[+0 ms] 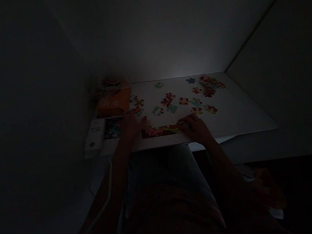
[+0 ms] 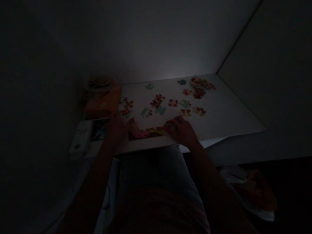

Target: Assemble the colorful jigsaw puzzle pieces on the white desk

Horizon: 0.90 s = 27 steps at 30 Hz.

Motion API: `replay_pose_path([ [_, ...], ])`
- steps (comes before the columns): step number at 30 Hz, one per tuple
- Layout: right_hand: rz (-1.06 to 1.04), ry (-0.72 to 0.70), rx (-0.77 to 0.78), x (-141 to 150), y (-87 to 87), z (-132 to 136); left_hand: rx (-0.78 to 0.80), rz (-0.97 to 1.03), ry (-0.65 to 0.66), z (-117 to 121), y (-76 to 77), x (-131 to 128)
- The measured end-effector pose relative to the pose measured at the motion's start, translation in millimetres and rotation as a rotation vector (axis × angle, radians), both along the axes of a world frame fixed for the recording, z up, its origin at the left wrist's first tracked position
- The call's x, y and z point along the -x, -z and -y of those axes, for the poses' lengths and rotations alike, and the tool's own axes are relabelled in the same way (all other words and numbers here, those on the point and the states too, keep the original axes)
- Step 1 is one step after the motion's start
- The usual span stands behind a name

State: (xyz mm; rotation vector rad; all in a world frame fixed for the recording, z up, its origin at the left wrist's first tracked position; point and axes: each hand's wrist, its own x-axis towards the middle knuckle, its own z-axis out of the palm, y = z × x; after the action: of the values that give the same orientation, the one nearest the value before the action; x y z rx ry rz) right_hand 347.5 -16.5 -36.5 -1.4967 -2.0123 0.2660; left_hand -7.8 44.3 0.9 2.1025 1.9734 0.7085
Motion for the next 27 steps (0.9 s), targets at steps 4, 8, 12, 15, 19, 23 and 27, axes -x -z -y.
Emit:
replay_pose_path([
  [4, -0.015, 0.01, -0.004, 1.0, -0.6, 0.2, 0.15, -0.09, -0.087, -31.5, -15.8, -4.4],
  [8, -0.032, 0.005, 0.004, 1.2, -0.9, 0.1, 0.143, -0.046, -0.058, -47.4, -18.1, -5.0],
  [12, -0.028, 0.001, 0.025, -0.5, -0.8, -1.6, 0.211, 0.101, -0.047, -54.2, -11.8, -3.7],
  [15, -0.045, -0.009, 0.03, -1.4, -1.3, -2.5, 0.187, 0.243, 0.003, -54.5, -7.9, -4.2],
  [19, -0.078, -0.002, 0.049, -0.5, -4.2, -1.5, 0.108, 0.444, 0.021, -43.9, -8.5, -4.3],
  [23, -0.11, -0.004, 0.052, 0.5, -7.5, 0.1, 0.05, 0.611, 0.041, -18.3, -15.7, -10.9],
  [27, -0.139, -0.056, 0.007, -1.1, -8.7, 1.6, 0.196, 0.608, 0.247, 9.2, -20.0, -41.0],
])
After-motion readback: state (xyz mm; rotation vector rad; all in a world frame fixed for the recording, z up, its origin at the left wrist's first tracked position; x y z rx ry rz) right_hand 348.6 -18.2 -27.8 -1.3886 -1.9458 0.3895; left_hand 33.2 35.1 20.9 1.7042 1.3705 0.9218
